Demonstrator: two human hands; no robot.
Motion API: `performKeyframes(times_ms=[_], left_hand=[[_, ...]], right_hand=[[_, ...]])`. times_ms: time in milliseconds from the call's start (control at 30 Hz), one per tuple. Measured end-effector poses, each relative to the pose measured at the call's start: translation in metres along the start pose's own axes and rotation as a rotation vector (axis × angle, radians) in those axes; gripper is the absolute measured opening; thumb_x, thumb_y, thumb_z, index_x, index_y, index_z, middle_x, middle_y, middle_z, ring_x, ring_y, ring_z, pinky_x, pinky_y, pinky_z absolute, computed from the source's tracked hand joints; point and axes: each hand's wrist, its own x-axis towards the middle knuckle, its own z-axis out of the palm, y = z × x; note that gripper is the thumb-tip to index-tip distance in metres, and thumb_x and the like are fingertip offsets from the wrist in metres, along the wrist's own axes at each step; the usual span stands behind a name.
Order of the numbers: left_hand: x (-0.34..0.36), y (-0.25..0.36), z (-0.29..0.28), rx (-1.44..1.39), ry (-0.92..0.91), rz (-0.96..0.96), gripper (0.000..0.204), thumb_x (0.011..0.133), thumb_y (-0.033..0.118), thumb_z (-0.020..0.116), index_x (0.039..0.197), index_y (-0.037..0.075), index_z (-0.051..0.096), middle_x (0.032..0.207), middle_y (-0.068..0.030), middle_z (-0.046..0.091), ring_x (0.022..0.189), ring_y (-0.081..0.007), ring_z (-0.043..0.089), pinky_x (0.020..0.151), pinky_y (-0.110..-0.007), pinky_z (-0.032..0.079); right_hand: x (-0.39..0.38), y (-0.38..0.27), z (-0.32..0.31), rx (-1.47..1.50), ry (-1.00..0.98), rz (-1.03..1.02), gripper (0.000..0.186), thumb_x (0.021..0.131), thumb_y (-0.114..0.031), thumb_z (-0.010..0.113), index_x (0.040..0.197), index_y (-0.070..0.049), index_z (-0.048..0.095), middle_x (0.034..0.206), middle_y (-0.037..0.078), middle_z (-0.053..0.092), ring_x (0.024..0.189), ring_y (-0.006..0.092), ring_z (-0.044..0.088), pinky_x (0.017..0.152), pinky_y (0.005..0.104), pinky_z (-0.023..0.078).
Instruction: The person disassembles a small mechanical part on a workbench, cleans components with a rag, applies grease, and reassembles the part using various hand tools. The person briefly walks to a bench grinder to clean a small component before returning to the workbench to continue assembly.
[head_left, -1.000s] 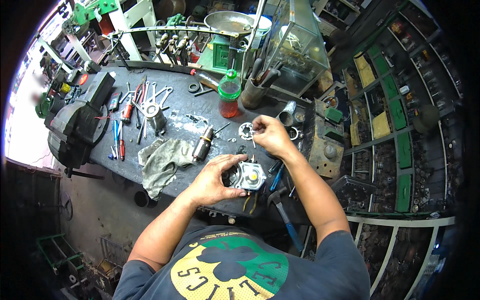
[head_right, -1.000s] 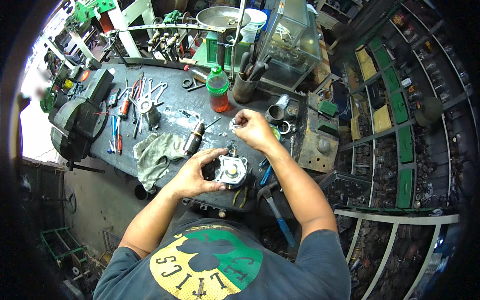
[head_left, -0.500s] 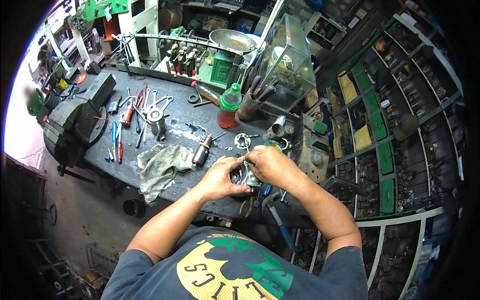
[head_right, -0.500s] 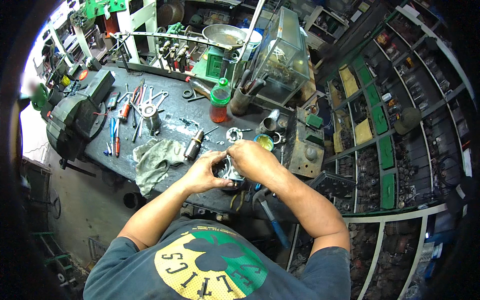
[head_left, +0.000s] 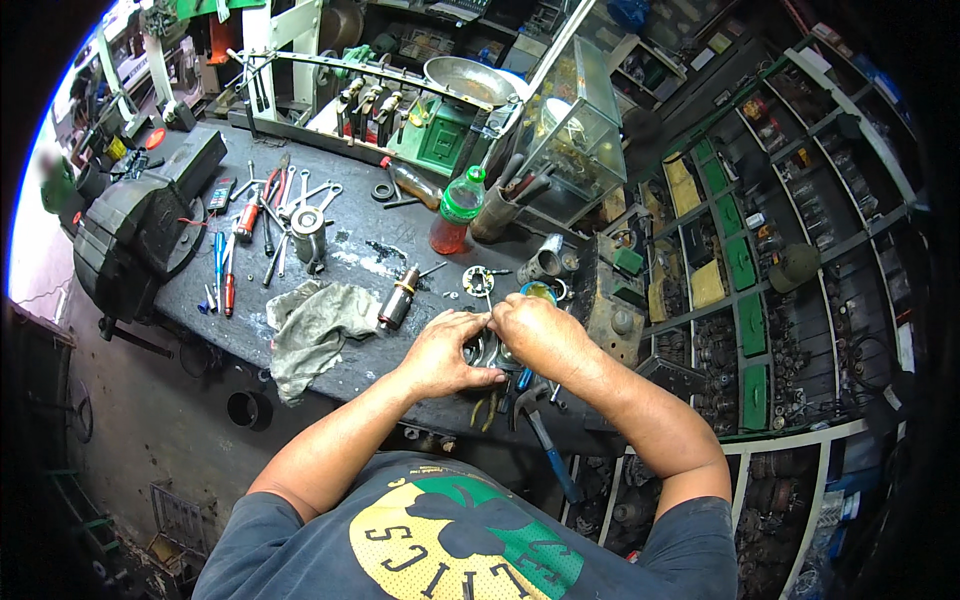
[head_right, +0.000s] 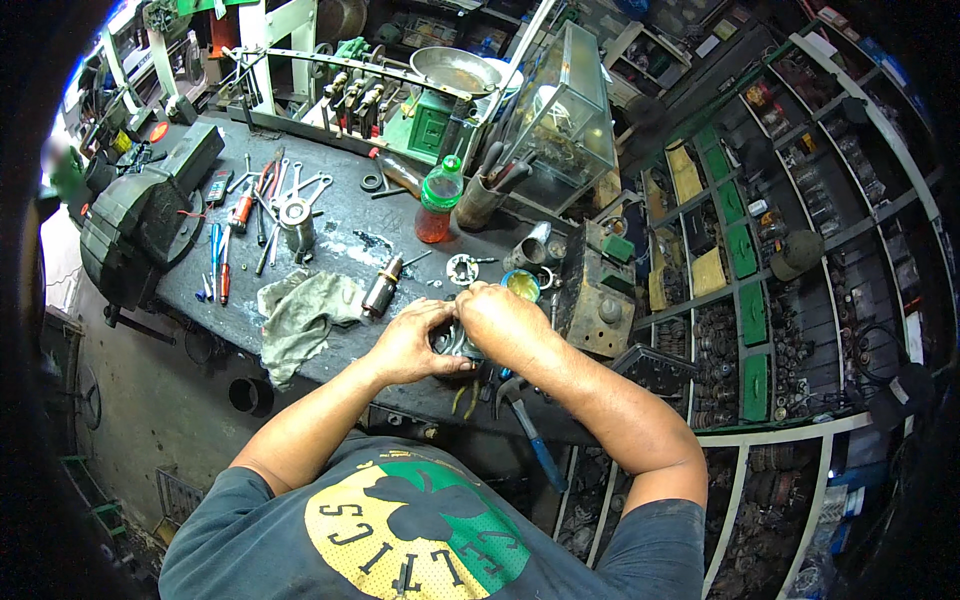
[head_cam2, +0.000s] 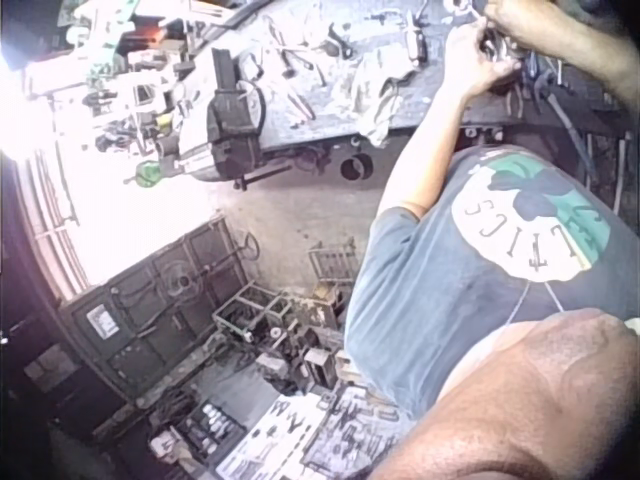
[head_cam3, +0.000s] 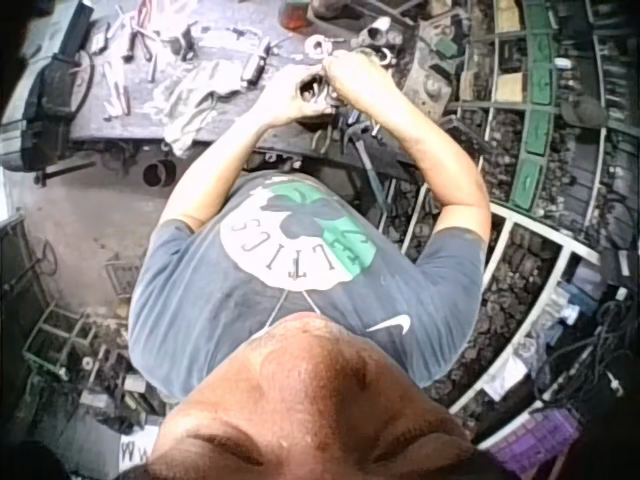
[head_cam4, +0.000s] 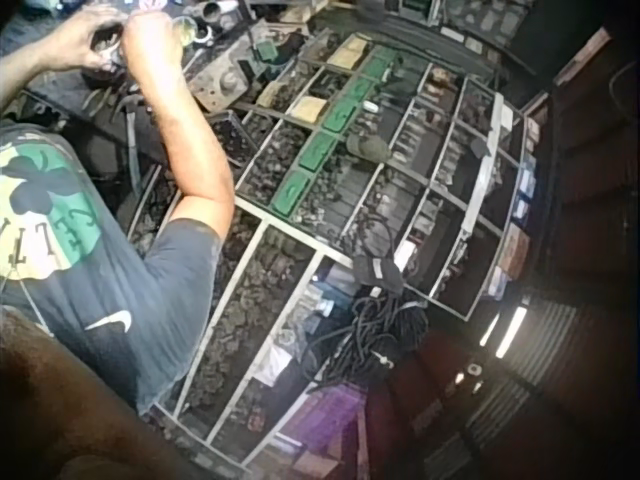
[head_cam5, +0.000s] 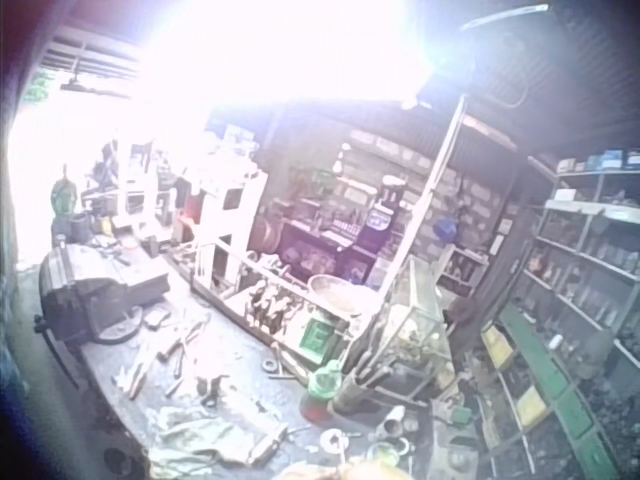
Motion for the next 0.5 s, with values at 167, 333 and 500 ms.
performKeyframes(times_ms=[167,333,500], left_hand=[[-0.004,0.01,-0.002,-0.017,0.022,-0.074,0.105,0.076,0.049,0.099,0.159,0.001,0.057,0.146,-0.0213,0.071,0.141,-0.0366,0.065,0.132,-0.053,0.037],[-0.003,0.006,-0.002,0.016,-0.032,-0.118,0.118,0.075,0.052,0.099,0.169,0.005,0.045,0.149,-0.0221,0.069,0.142,-0.0396,0.063,0.133,-0.054,0.036],[-0.005,0.009,0.003,0.053,0.02,-0.185,0.128,0.074,0.052,0.1,0.173,0.003,0.035,0.151,-0.0236,0.066,0.145,-0.0446,0.059,0.13,-0.052,0.04]], right_hand=[[0.001,-0.009,-0.006,-0.017,0.065,0.009,0.021,0.1,-0.017,0.068,0.11,0.0,0.076,0.107,0.02,0.079,0.099,0.0386,0.079,0.09,0.0488,0.064],[0.006,-0.01,-0.004,-0.074,-0.003,0.061,0.029,0.106,-0.029,0.068,0.11,-0.001,0.076,0.104,0.019,0.079,0.098,0.039,0.079,0.088,0.0492,0.064],[0.004,0.001,0.005,0.064,0.087,0.047,0.035,0.108,-0.036,0.068,0.106,-0.002,0.075,0.102,0.02,0.079,0.097,0.0389,0.079,0.086,0.0506,0.064]])
